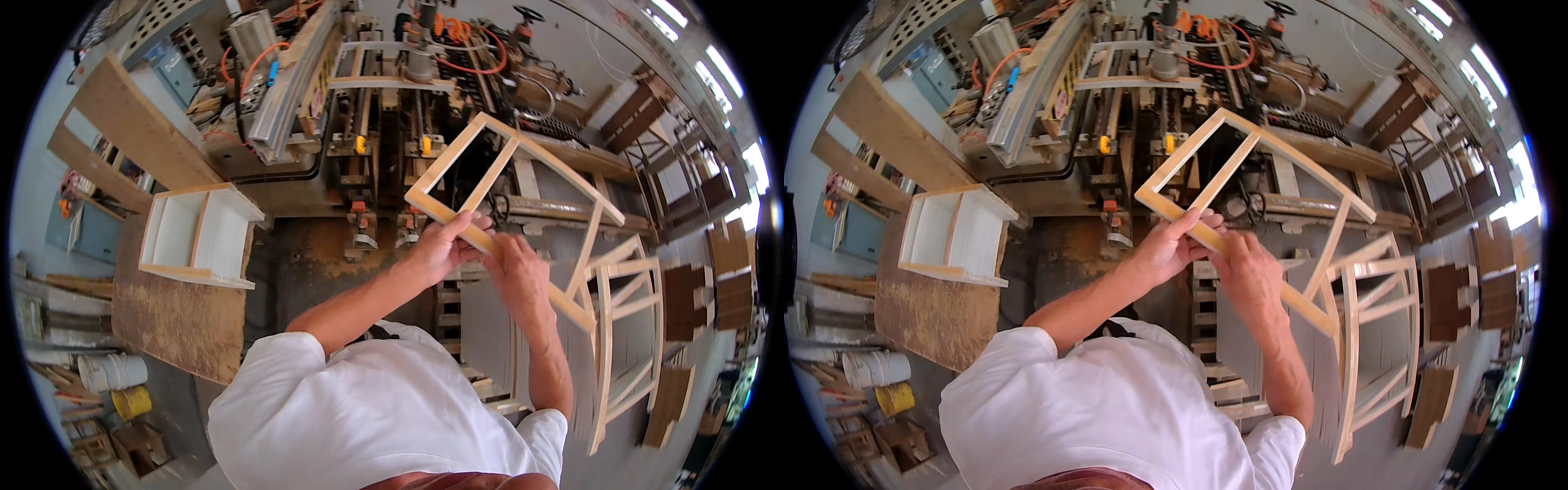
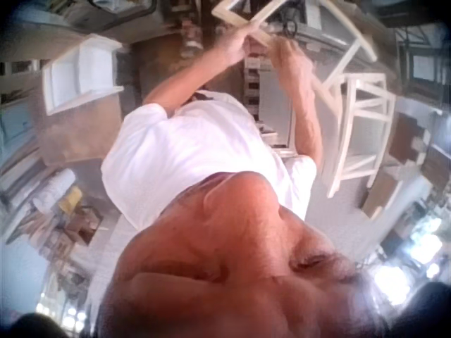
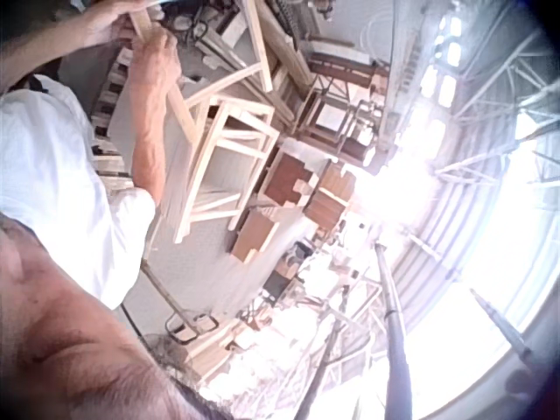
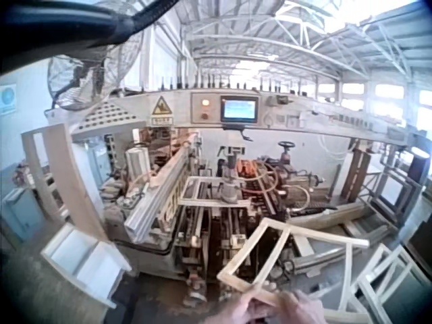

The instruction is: The person repeatedly picks up wooden frame components and places them onto a jig on a workbench. They align the pieces and appear to secure them using a pneumatic tool, then remove the assembled unit and place it on a nearby table. This cycle repeats with multiple frames throughout the clip.

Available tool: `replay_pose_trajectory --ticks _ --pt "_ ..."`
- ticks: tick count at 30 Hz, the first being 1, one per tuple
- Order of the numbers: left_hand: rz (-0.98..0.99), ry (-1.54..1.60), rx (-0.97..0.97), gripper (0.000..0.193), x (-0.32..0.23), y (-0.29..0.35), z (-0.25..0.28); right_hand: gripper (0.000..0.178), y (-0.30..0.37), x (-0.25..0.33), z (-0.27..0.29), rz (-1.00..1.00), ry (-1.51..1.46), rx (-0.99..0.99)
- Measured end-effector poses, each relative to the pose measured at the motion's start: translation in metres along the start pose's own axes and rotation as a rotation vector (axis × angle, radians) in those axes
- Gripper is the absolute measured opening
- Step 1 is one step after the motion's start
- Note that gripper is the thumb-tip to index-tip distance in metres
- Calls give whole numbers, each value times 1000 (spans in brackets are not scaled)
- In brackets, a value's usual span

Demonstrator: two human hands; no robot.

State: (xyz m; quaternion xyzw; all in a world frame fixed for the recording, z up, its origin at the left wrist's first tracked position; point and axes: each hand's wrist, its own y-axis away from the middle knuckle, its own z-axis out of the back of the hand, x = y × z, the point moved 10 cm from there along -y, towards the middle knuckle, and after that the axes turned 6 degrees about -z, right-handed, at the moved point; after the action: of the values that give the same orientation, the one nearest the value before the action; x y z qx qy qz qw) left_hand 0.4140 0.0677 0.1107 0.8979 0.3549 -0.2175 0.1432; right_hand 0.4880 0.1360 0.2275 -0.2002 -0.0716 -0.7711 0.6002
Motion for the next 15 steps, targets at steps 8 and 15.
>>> replay_pose_trajectory --ticks 8,15 --pt "-167 123 -18 37 -94 -21 125 39 -65 25 -68 299 -49 4" --pt "-136 143 -57 31 -142 -54 173 35 -134 38 -124 277 -95 -21"
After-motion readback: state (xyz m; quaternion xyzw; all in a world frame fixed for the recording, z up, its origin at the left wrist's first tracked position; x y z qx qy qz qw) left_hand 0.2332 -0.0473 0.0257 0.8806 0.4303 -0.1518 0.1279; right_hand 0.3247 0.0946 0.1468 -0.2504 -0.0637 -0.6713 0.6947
